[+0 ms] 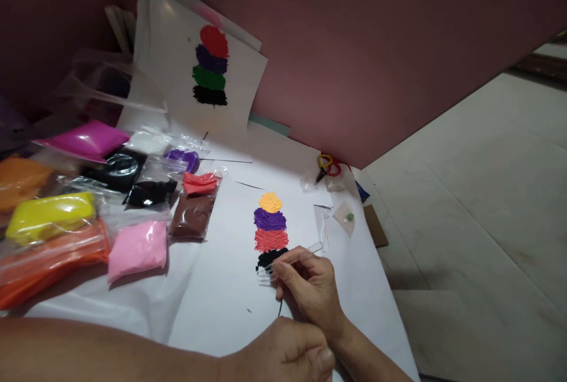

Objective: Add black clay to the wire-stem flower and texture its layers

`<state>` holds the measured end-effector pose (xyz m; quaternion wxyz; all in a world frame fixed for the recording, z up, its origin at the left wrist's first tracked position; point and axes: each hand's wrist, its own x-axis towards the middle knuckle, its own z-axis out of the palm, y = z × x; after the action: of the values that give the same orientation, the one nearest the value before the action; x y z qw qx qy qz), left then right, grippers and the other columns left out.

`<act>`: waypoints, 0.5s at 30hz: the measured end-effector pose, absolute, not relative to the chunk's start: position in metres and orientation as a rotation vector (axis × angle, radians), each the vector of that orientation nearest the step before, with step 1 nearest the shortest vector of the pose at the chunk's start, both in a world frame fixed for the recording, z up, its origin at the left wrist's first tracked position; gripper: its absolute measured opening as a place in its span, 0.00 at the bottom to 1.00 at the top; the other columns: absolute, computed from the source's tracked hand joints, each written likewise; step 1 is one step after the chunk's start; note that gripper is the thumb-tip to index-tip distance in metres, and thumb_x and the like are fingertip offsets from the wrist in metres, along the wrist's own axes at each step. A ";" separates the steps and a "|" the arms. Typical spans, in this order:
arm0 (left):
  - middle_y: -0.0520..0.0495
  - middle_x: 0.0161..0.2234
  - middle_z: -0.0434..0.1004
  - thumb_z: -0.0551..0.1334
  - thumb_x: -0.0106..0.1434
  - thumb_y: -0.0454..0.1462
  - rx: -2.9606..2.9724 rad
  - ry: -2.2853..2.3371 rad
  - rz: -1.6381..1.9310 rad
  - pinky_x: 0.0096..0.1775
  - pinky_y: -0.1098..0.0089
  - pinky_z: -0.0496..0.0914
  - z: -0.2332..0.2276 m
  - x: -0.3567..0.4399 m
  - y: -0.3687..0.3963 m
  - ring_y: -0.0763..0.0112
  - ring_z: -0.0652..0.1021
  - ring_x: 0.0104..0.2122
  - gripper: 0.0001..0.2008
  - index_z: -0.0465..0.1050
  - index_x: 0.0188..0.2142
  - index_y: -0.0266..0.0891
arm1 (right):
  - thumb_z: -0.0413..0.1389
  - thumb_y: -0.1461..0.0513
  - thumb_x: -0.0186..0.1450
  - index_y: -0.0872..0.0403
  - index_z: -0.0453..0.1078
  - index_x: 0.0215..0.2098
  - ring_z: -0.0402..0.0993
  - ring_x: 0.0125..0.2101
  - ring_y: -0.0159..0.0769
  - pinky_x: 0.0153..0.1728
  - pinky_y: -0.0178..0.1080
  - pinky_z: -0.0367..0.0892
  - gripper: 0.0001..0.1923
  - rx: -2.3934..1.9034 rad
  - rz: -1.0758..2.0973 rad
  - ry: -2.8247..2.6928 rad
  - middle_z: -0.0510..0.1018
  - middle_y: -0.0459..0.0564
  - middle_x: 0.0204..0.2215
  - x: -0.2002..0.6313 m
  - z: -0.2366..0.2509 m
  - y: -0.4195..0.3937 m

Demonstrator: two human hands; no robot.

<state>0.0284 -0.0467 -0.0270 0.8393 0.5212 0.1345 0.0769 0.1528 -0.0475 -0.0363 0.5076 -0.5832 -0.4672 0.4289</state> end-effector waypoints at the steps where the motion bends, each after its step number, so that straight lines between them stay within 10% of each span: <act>1: 0.56 0.20 0.57 0.50 0.55 0.71 1.110 0.281 0.163 0.24 0.72 0.55 -0.027 0.029 -0.046 0.76 0.58 0.21 0.36 0.60 0.23 0.39 | 0.62 0.61 0.62 0.57 0.76 0.26 0.70 0.15 0.26 0.17 0.30 0.67 0.08 -1.408 1.023 -1.130 0.75 0.45 0.19 0.152 -0.036 -0.048; 15: 0.55 0.21 0.58 0.51 0.55 0.70 1.101 0.293 0.165 0.24 0.72 0.54 -0.026 0.029 -0.047 0.76 0.58 0.21 0.36 0.60 0.23 0.39 | 0.63 0.61 0.62 0.57 0.75 0.27 0.71 0.16 0.28 0.18 0.31 0.68 0.08 -1.396 1.074 -1.091 0.75 0.45 0.19 0.152 -0.038 -0.049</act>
<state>0.0289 -0.0467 -0.0256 0.8387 0.5207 0.1387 0.0781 0.1523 -0.0489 -0.0376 0.5099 -0.5795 -0.4529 0.4461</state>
